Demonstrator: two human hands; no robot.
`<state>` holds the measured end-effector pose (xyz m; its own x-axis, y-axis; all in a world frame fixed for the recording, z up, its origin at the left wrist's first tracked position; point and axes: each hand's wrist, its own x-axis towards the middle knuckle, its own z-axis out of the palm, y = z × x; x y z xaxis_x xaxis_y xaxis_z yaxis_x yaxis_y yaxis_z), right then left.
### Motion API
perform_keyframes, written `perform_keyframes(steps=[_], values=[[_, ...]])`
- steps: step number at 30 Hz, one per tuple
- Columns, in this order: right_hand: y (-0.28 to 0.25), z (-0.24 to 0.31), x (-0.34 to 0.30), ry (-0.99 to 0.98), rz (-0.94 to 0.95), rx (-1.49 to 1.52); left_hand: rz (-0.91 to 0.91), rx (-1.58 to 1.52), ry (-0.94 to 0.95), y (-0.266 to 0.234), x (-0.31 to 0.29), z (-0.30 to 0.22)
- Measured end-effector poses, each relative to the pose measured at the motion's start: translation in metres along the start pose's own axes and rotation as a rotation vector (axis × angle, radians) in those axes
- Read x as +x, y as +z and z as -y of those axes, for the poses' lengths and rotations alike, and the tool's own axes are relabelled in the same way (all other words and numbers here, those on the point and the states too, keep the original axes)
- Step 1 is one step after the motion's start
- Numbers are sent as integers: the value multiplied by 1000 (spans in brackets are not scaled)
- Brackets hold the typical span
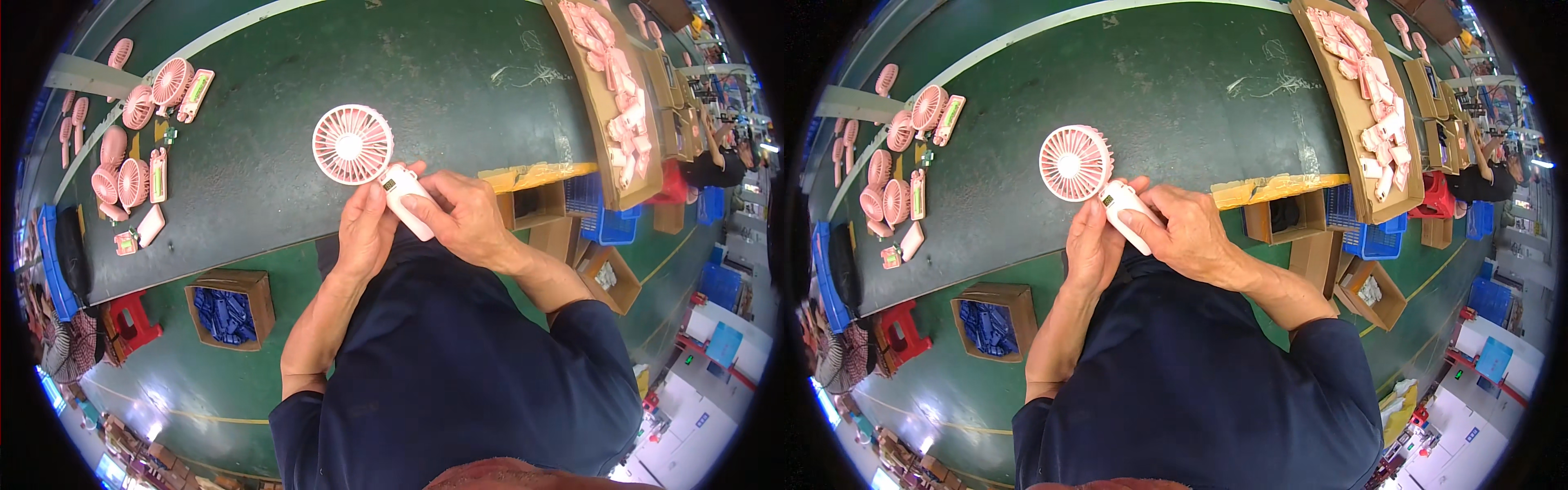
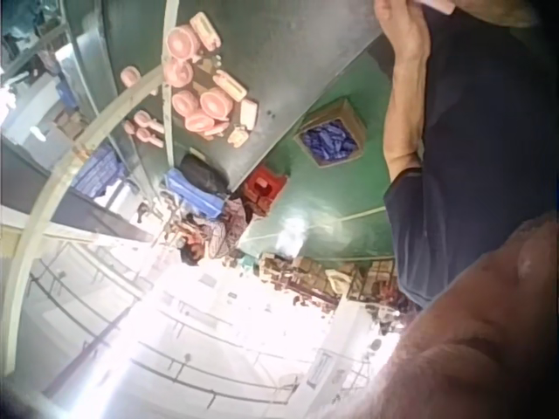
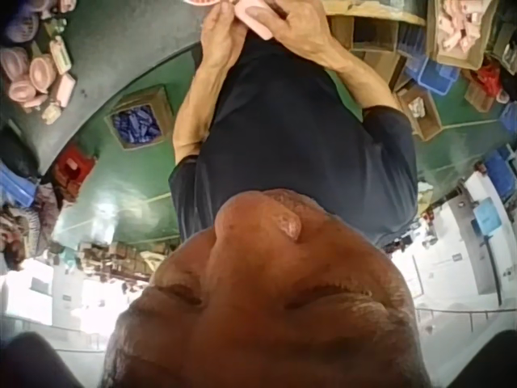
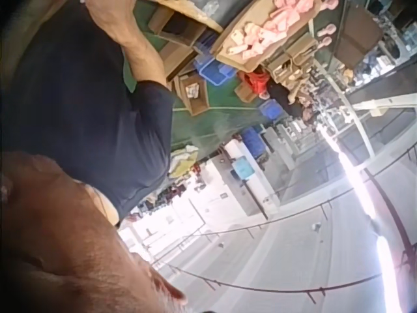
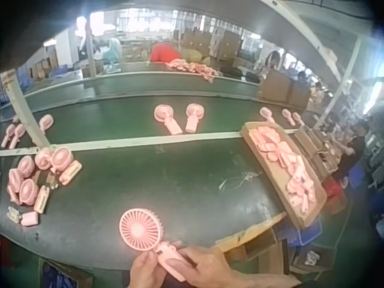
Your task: The person assembles handheld electric fans by wiring the internal components into the handle casing, snapping the cover onto the handle, testing the fan, and placing the assembled units onto the conveyor belt.
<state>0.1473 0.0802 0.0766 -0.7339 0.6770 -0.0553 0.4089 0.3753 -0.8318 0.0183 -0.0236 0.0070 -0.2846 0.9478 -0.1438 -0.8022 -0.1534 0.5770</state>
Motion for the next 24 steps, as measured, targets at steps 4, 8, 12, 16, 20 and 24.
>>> perform_keyframes(steps=[4, 8, 12, 16, 20, 24], values=[[7, -7, -1, 22, -22, 50, -4, 31, -13, -3, 2, -3], [1, -7, 3, 105, 131, 115, -16, 54, -24, -2, 3, -5], [3, -8, 0, 260, 232, 322, 17, 52, -54, 0, 2, -4], [8, -12, -2, 243, 191, 311, 23, 77, -38, -2, 1, -2], [16, -15, -5, 242, 126, 425, 14, 78, 0, -4, 1, -1], [18, -23, -1, 248, 104, 559, -11, 71, -24, 0, 6, -3]])
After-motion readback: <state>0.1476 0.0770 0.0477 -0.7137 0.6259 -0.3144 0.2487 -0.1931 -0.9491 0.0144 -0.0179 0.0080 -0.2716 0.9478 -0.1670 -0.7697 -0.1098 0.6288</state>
